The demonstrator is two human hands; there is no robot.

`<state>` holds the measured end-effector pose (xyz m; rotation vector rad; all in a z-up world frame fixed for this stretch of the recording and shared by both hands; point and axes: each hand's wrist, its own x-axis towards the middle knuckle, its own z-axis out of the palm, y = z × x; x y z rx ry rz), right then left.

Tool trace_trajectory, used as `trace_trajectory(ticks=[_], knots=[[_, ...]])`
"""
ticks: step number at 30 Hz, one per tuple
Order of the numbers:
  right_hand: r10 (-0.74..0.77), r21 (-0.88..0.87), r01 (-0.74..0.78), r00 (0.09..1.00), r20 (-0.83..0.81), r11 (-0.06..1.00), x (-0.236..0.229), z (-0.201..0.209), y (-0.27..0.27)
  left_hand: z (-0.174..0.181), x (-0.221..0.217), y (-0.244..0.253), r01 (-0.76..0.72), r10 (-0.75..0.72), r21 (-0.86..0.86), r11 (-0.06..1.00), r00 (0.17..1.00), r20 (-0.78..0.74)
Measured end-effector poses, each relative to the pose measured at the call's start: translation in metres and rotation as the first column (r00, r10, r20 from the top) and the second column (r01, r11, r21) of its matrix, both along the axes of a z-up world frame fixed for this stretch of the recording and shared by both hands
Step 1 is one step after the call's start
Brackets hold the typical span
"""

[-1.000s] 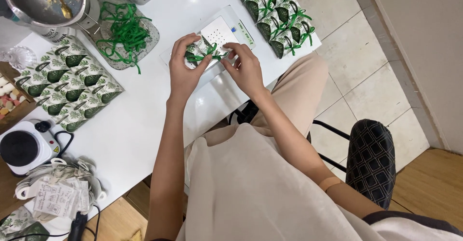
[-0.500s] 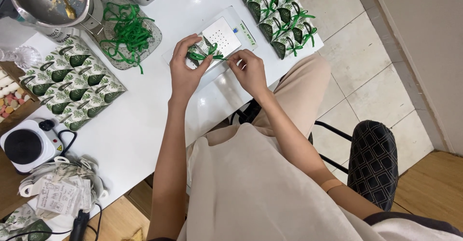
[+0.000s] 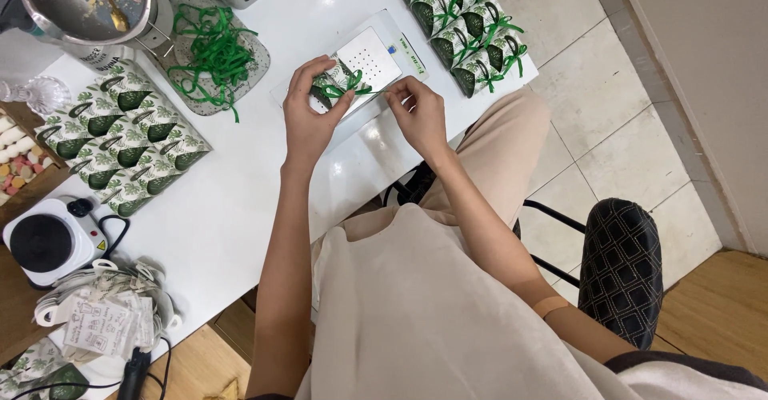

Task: The person is wrapping small items in patterned paper and tying them with green ribbons.

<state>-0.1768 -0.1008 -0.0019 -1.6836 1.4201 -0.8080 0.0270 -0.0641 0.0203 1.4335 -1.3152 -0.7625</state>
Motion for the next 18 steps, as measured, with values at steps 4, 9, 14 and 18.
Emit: trace_trajectory(ticks=[4,9,14,18], knots=[[0.119,0.043,-0.118,0.993,-0.023,0.992,-0.007,0.009,-0.006,-0.001,0.001,-0.001,0.007,-0.007,0.012,1.0,1.0,-0.008],[0.38,0.18,-0.37,0.925,-0.024,0.911,-0.004,0.014,0.005,0.001,0.0,-0.001,0.0,0.0,0.027,1.0,1.0,-0.016],[0.335,0.334,-0.339,0.939,0.069,0.88,0.025,0.0,0.029,-0.002,-0.004,-0.001,-0.018,0.019,0.034,0.999,1.0,-0.021],[0.192,0.429,-0.305,0.938,0.288,0.85,0.045,-0.022,0.041,-0.007,-0.007,-0.001,-0.037,0.038,0.007,0.999,0.998,-0.057]])
